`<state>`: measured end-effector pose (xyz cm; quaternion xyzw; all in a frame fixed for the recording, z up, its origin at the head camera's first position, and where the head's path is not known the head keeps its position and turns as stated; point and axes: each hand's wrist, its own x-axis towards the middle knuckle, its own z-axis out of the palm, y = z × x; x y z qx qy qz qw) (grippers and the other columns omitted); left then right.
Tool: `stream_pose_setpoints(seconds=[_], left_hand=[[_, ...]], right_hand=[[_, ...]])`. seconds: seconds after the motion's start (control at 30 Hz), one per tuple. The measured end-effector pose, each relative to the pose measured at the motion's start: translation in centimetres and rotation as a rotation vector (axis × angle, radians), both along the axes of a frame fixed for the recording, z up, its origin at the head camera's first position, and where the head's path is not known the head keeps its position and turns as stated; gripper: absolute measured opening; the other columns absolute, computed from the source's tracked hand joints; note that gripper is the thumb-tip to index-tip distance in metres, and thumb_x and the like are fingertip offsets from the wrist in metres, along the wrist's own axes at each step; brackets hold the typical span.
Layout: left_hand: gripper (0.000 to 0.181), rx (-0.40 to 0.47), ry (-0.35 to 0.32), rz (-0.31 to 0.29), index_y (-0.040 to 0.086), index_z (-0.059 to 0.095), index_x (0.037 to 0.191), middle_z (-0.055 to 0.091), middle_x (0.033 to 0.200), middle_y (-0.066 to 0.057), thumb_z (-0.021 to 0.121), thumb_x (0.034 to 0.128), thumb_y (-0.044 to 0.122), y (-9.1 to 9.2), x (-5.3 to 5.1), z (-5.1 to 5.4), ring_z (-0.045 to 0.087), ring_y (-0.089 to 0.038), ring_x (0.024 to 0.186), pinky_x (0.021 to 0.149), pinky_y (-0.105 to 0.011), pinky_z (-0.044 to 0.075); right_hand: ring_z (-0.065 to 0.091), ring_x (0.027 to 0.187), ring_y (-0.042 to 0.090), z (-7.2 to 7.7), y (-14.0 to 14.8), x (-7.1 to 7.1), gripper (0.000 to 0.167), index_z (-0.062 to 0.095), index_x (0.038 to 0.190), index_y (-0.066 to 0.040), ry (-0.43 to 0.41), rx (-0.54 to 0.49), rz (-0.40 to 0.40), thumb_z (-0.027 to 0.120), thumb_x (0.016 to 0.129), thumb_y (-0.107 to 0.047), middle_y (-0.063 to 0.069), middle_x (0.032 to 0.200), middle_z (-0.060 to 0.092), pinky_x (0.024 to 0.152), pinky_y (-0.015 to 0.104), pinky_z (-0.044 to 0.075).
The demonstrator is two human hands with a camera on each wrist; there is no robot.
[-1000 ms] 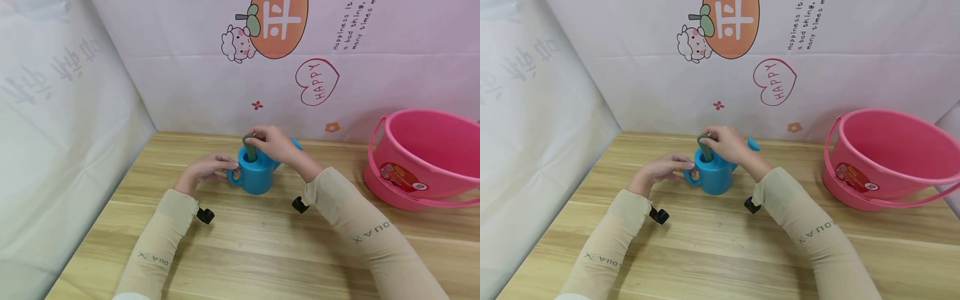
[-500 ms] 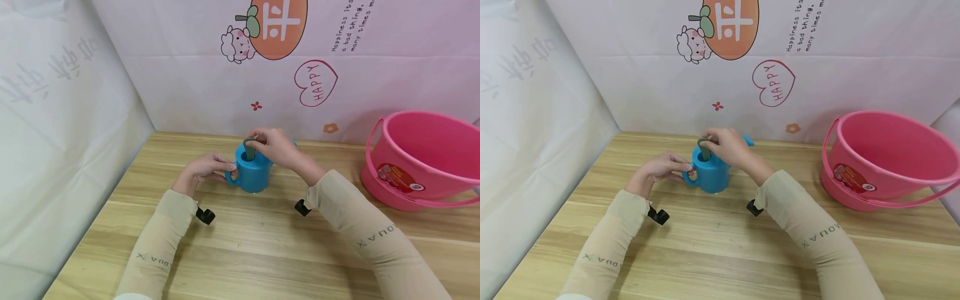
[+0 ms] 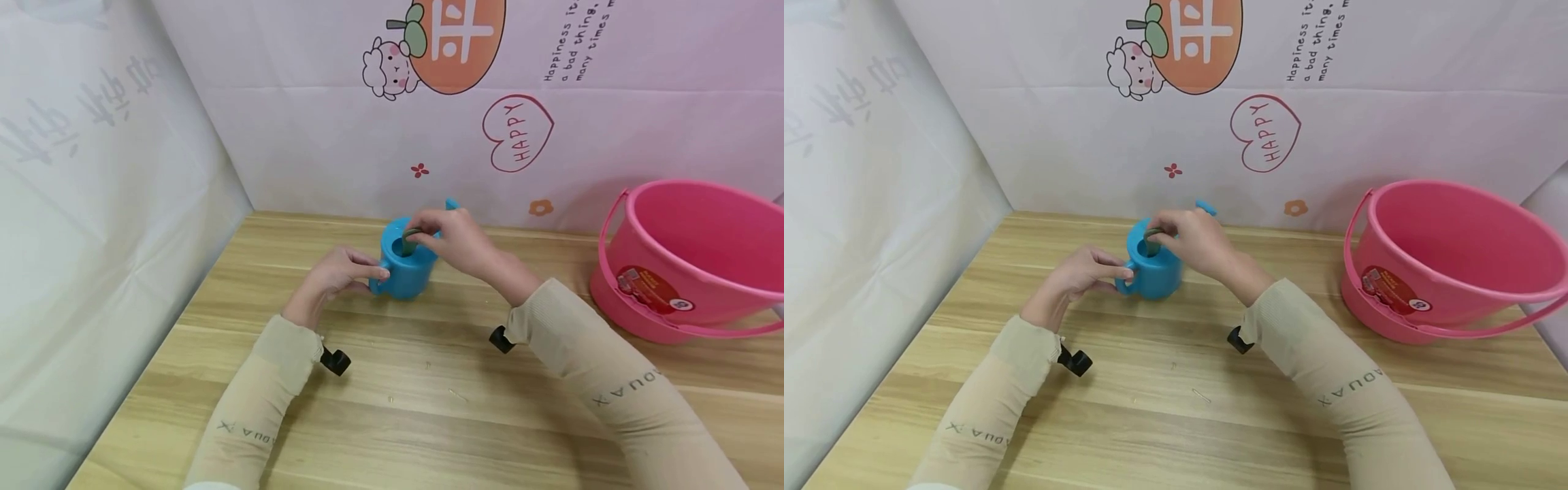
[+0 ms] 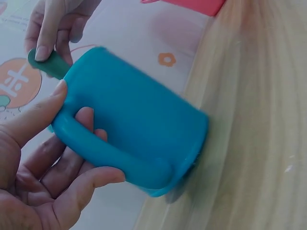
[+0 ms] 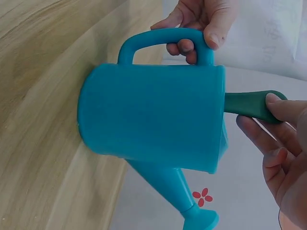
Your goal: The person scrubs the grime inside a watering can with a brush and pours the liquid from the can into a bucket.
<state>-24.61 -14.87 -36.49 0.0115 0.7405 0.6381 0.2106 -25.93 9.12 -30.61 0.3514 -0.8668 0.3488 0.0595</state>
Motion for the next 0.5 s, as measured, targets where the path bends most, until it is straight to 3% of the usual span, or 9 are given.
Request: stream_pose_setpoints(seconds=[0.07, 0.17, 0.3, 0.5], left_hand=[[0.03, -0.029, 0.01, 0.018, -0.008, 0.074, 0.114, 0.074, 0.111, -0.017, 0.08, 0.0893, 0.007, 0.3, 0.2, -0.1, 0.072, -0.029, 0.098, 0.093, -0.052, 0.055], [0.027, -0.08, 0.036, 0.028, -0.007, 0.076, 0.109, 0.075, 0.104, -0.013, 0.083, 0.0875, 0.009, 0.6, 0.6, -0.1, 0.071, -0.024, 0.092, 0.092, -0.052, 0.056], [0.026, -0.136, 0.058, 0.028, -0.004, 0.077, 0.103, 0.075, 0.097, -0.009, 0.085, 0.0861, 0.013, 1.0, 1.3, 0.2, 0.069, -0.023, 0.09, 0.092, -0.05, 0.056], [0.019, -0.169, 0.093, -0.042, 0.0, 0.077, 0.094, 0.068, 0.085, -0.006, 0.085, 0.0864, 0.016, 1.5, 2.1, 0.4, 0.061, -0.023, 0.081, 0.082, -0.045, 0.057]], right_hand=[[0.071, 0.095, 0.026, -0.1, 0.3, 0.2, 0.008, 0.074, 0.103, -0.004, 0.017, 0.014, 0.003, 0.073, 0.096, -0.008, 0.007, 0.095, 0.075, 0.112, 0.056, 0.038], [0.072, 0.095, 0.024, -0.3, 0.6, 0.5, 0.009, 0.074, 0.103, -0.004, 0.063, 0.031, 0.018, 0.074, 0.095, -0.007, 0.007, 0.097, 0.076, 0.098, 0.048, 0.052], [0.074, 0.094, 0.025, -0.7, 1.4, 0.8, 0.01, 0.076, 0.101, -0.003, 0.18, 0.041, 0.056, 0.077, 0.092, -0.004, 0.008, 0.097, 0.077, 0.087, 0.044, 0.058], [0.074, 0.089, 0.025, -1.3, 2.4, 1.2, 0.013, 0.075, 0.098, -0.003, 0.325, 0.002, 0.11, 0.08, 0.087, 0.001, 0.008, 0.094, 0.077, 0.08, 0.044, 0.06]])
